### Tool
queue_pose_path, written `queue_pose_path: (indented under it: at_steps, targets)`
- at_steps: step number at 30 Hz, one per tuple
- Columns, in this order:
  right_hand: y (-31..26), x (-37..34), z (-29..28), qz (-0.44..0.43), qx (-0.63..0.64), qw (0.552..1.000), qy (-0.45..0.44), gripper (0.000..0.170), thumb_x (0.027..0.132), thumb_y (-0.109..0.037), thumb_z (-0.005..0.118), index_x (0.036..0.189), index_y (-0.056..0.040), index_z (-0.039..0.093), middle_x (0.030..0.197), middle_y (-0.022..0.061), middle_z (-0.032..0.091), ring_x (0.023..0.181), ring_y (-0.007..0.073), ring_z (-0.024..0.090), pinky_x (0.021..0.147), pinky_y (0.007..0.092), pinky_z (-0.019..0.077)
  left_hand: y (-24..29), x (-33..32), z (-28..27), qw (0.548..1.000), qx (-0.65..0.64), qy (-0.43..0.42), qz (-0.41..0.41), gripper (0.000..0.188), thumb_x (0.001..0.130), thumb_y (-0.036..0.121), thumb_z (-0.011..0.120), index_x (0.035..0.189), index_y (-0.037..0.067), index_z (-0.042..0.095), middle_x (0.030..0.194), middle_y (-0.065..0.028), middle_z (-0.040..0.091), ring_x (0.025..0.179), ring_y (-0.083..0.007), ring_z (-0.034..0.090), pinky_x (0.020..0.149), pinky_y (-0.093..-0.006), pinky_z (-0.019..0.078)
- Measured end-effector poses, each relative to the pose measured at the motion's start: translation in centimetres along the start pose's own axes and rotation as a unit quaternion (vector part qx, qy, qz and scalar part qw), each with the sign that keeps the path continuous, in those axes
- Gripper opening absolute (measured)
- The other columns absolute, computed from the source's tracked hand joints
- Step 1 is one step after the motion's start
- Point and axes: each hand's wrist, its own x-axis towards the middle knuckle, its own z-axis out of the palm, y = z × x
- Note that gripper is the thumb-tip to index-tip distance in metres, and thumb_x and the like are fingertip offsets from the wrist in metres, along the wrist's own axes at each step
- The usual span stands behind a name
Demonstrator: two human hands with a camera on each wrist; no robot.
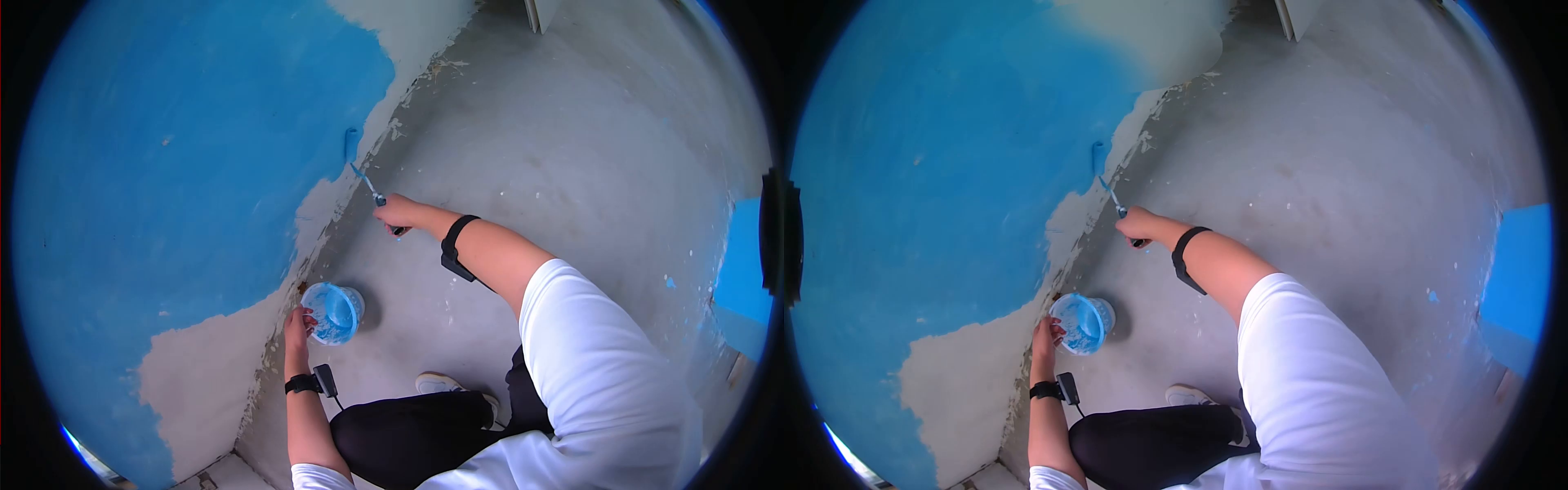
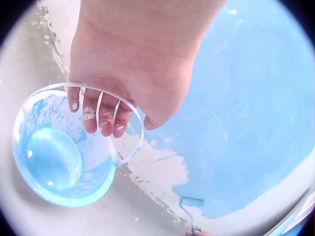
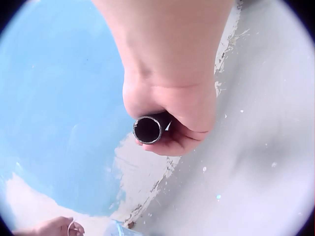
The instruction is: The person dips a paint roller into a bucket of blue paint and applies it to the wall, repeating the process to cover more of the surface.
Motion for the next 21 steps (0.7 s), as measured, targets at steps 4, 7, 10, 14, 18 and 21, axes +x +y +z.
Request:
queue_pose_path:
  at_steps: [4,7,10,14,18,21]
  targets:
    - [0.1,-0.1,-0.2,-0.022,-0.036,0.999,0.019,0.024,0.085,-0.019,0.055,0.076,0.0032,0.058,0.066,0.0126,0.061,0.052,0.0222,0.061,0.044,0.0369,0.0509,0.1,-0.2,0.0,1.0,0.0,0.006,-0.002,0.032,0.096,0.038,0.051,0.091,0.009,0.064,0.068,0.0015,0.06,0.064,-0.0081,0.057,0.056,-0.0221,0.0365]
    - [0.1,0.0,-0.6,-0.019,-0.042,0.999,0.021,0.024,0.086,-0.018,0.052,0.076,0.0036,0.058,0.066,0.0134,0.061,0.052,0.0242,0.061,0.043,0.0378,0.0508,0.0,-0.2,-0.1,1.0,0.022,-0.004,-0.007,0.033,0.094,0.041,0.048,0.09,0.012,0.062,0.071,0.0017,0.059,0.072,-0.0115,0.058,0.067,-0.0281,0.0401]
    - [-0.6,0.3,-1.1,-0.009,-0.016,1.0,0.021,0.023,0.086,-0.022,0.055,0.08,0.0,0.059,0.066,0.0094,0.06,0.054,0.0204,0.061,0.045,0.0358,0.0514,-0.1,-0.3,-0.1,1.0,0.006,0.003,-0.005,0.031,0.097,0.037,0.05,0.09,0.01,0.063,0.067,0.0026,0.06,0.064,-0.0076,0.056,0.058,-0.0226,0.0361]
    - [-1.3,1.2,-2.3,0.033,0.006,0.999,0.021,0.022,0.087,-0.027,0.057,0.085,-0.0046,0.06,0.067,0.0044,0.059,0.057,0.0162,0.062,0.049,0.0333,0.052,-0.1,-0.4,-0.2,1.0,0.006,-0.003,-0.009,0.031,0.097,0.038,0.049,0.09,0.011,0.063,0.068,0.0031,0.06,0.065,-0.0076,0.056,0.059,-0.0233,0.0365]
    - [-1.6,1.3,-2.6,0.05,0.017,0.999,0.007,0.022,0.088,-0.026,0.057,0.086,-0.0044,0.06,0.067,0.0039,0.059,0.057,0.0158,0.061,0.049,0.0335,0.0521,-0.5,-0.3,-0.4,1.0,0.007,-0.003,-0.008,0.031,0.097,0.038,0.049,0.09,0.011,0.063,0.068,0.0032,0.06,0.066,-0.0078,0.057,0.06,-0.0237,0.0369]
    - [-1.3,1.1,-1.7,0.044,0.021,0.999,0.022,0.023,0.088,-0.026,0.056,0.084,-0.0031,0.061,0.066,0.0053,0.059,0.055,0.0171,0.061,0.049,0.0342,0.0522,-0.5,-0.2,-0.5,1.0,0.018,-0.004,-0.01,0.032,0.097,0.039,0.049,0.091,0.011,0.063,0.068,0.003,0.06,0.065,-0.0081,0.057,0.06,-0.0241,0.0373]
